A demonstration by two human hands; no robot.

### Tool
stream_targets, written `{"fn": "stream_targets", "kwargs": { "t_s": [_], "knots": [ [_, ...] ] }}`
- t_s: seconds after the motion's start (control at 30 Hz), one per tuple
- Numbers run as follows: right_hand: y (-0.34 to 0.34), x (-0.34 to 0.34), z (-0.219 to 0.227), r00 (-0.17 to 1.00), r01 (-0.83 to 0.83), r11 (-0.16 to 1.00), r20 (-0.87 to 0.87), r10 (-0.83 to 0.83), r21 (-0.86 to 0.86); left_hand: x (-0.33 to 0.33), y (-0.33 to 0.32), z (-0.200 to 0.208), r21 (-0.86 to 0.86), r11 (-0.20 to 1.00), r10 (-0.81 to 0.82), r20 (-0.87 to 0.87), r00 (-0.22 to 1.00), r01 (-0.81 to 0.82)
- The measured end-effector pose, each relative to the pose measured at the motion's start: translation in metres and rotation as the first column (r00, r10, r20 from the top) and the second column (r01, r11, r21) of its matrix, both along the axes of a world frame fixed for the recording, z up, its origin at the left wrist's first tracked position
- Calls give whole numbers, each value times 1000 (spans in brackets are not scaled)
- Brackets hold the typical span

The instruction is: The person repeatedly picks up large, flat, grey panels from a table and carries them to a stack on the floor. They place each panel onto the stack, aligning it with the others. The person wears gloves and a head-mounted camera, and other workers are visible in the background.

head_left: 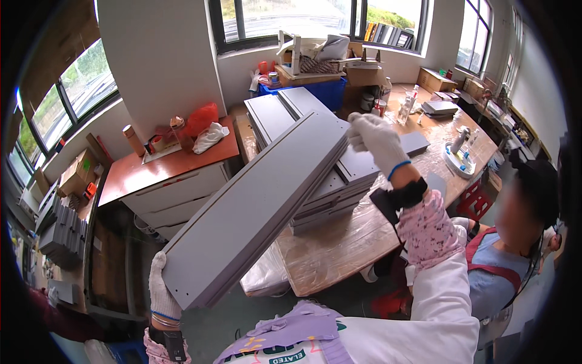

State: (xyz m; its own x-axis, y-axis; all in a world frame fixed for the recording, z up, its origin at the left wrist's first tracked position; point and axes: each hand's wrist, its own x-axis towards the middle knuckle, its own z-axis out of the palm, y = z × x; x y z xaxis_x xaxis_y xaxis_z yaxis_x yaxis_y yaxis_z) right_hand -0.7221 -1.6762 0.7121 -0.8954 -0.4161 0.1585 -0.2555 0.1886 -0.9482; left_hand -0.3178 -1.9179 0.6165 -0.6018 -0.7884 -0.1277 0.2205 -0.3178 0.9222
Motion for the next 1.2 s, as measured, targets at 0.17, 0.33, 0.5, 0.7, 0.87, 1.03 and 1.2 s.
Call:
{"fn": "stream_targets", "kwargs": {
  "t_s": [0.17,0.33,0.5,0.7,0.87,1.03,1.2],
  "knots": [
    [9,-145,-11,996,-65,824,-12,86,563,-20,18,11,41,999,25,24,999,-26],
    [-22,-144,-18,898,-441,783,213,386,439,-18,15,2,57,992,112,78,991,-117],
    [-24,-181,-28,729,-519,591,-42,684,618,-30,19,-2,151,974,152,111,982,-168],
    [-32,-193,-34,418,-346,508,-355,836,789,-24,17,-16,150,958,226,139,964,-247],
    [-29,-208,-40,385,-331,500,-369,846,800,-27,27,-4,297,944,128,65,990,-142],
    [-37,-197,-24,344,-283,472,-371,862,835,-24,45,-3,490,867,129,-40,991,-93],
    [-47,-184,-26,775,-617,739,370,512,270,-19,37,-18,493,861,179,-63,982,-126]
  ]
}}
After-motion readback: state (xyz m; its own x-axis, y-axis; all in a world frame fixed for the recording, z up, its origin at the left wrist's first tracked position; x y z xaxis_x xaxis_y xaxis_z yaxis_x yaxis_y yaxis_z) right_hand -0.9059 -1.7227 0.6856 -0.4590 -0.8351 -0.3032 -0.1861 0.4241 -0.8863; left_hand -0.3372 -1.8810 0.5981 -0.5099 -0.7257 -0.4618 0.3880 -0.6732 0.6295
